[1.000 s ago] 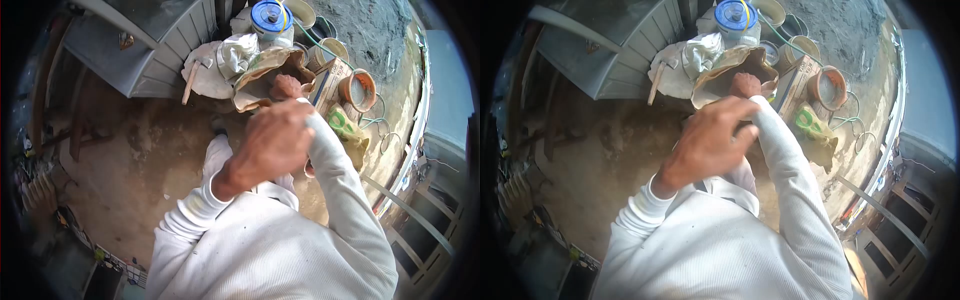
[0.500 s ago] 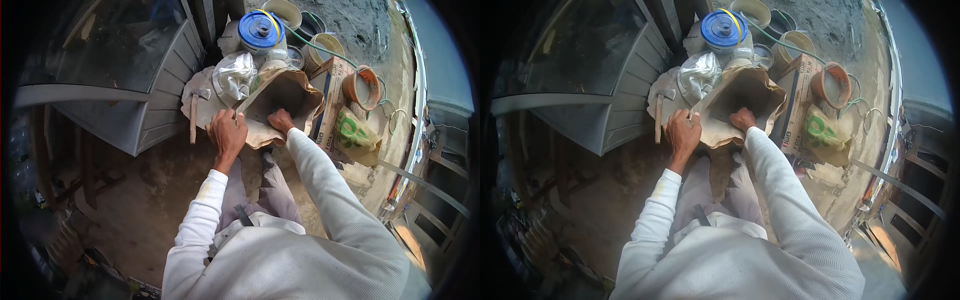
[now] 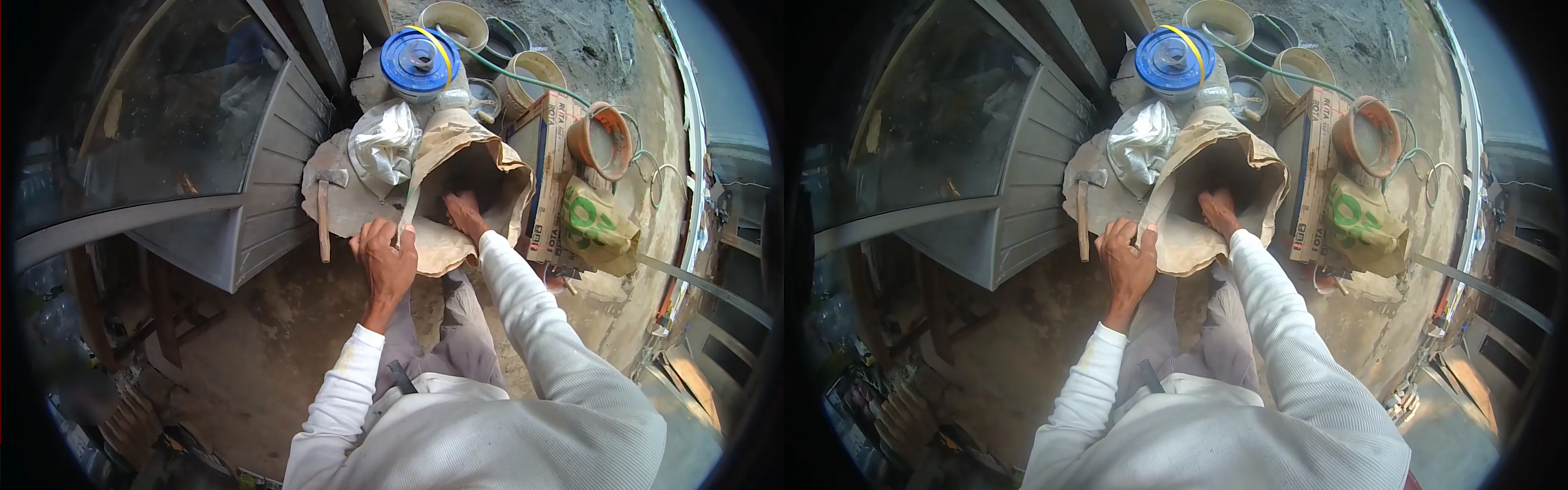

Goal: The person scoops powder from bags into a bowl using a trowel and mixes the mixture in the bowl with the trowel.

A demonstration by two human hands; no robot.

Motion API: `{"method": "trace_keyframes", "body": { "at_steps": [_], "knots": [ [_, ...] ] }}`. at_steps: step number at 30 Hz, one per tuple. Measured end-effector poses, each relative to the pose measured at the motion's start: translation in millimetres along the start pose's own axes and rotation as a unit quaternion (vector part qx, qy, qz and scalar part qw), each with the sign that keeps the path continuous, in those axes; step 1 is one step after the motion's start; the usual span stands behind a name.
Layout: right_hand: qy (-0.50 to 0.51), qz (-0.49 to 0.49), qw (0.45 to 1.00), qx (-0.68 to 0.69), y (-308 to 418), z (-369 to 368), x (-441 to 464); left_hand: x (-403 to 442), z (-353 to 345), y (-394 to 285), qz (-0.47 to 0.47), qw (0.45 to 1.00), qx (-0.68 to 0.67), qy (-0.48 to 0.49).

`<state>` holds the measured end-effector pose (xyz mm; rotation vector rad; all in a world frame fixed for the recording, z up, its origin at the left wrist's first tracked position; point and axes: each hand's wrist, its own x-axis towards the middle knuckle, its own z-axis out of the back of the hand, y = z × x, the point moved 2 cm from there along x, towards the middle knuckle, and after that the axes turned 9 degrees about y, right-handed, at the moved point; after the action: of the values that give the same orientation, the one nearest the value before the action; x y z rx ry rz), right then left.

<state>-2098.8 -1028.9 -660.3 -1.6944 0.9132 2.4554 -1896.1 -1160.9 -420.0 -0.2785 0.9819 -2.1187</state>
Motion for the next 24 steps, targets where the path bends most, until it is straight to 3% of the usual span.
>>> {"method": "trace_keyframes", "body": {
  "at_steps": [3,14,18,24],
  "knots": [
    [-0.01,0.041,0.998,0.055,11.1,-6.6,-2.4,-1.7,-2.2,-2.5,0.001,1.0,0.01,0.006],
    [-0.004,0.095,0.994,0.046,38.6,-3.4,-20.9,-4.7,-5.4,3.8,-0.006,1.0,0.021,-0.016],
    [-0.014,0.105,0.994,0.042,61.5,7.3,-80.5,-9.6,-3.1,3.6,0.066,0.995,0.052,0.045],
    [-0.007,0.206,0.978,0.019,56.1,38.7,-138.6,-37.6,20.9,-2.4,0.05,0.997,0.032,0.054]
  ]
}}
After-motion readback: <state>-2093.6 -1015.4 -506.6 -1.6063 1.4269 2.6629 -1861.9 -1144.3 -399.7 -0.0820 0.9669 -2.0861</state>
